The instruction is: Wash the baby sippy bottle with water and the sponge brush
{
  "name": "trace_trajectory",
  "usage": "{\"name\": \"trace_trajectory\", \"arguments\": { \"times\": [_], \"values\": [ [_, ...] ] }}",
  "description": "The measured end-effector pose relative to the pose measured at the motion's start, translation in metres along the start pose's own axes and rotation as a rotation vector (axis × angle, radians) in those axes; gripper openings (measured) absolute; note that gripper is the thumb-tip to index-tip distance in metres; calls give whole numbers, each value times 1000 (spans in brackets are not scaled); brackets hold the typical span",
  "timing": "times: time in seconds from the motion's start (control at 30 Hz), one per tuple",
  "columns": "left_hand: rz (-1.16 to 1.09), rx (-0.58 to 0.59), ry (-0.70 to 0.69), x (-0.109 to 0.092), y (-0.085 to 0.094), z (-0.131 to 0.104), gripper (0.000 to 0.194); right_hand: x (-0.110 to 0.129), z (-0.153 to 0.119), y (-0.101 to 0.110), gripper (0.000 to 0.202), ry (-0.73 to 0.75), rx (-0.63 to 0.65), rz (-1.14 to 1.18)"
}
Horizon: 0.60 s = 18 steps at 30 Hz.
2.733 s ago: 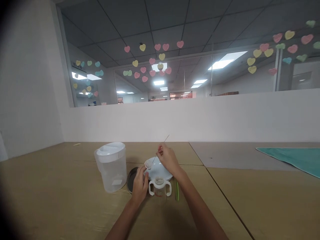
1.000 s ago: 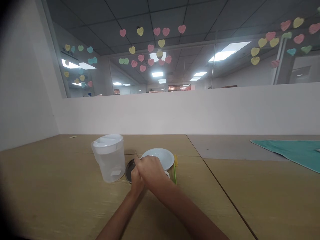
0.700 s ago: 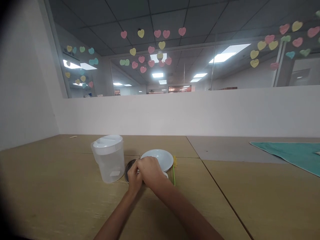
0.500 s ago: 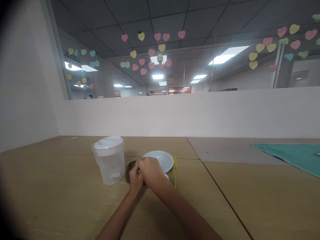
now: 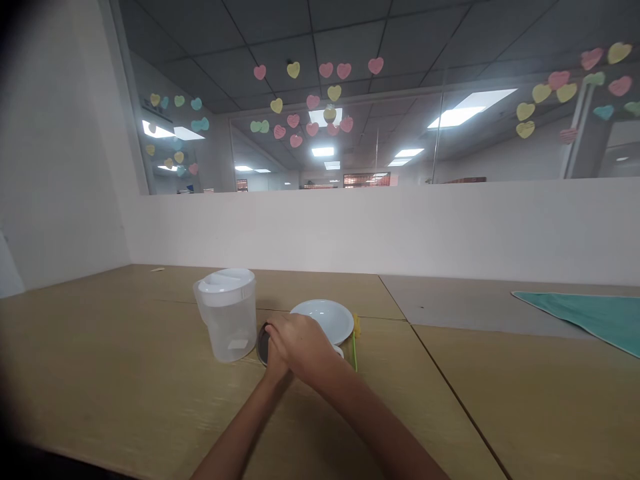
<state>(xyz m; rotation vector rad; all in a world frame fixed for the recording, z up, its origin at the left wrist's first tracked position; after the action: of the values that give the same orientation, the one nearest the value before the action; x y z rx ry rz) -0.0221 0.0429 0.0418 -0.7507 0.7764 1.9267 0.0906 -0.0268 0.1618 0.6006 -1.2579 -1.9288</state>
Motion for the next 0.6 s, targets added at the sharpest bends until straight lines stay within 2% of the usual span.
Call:
{"name": "trace_trajectory", "arguments": {
  "times": [0.17, 0.33, 0.6],
  "values": [
    [23, 26, 41, 6, -5, 0, 18, -2, 5, -9, 24, 142, 62, -127],
    [6, 48, 39, 7, -10, -2, 21, -12, 11, -15, 21, 85, 53, -114],
    [-30, 44, 59, 9, -13, -4, 22, -14, 20, -38, 35, 71, 4, -165]
  ]
}}
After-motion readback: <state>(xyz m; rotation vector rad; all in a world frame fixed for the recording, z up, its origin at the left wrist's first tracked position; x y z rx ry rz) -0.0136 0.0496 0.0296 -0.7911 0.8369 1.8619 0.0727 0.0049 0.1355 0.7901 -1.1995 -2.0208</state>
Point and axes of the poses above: each hand's wrist, its own z-axis towards the middle knuckle, its own y-axis out of the back of the hand, x = y × z, the point moved 3 cm from there along z, towards the middle knuckle, and after that the axes turned 7 degrees about x, right-handed, at the moved point
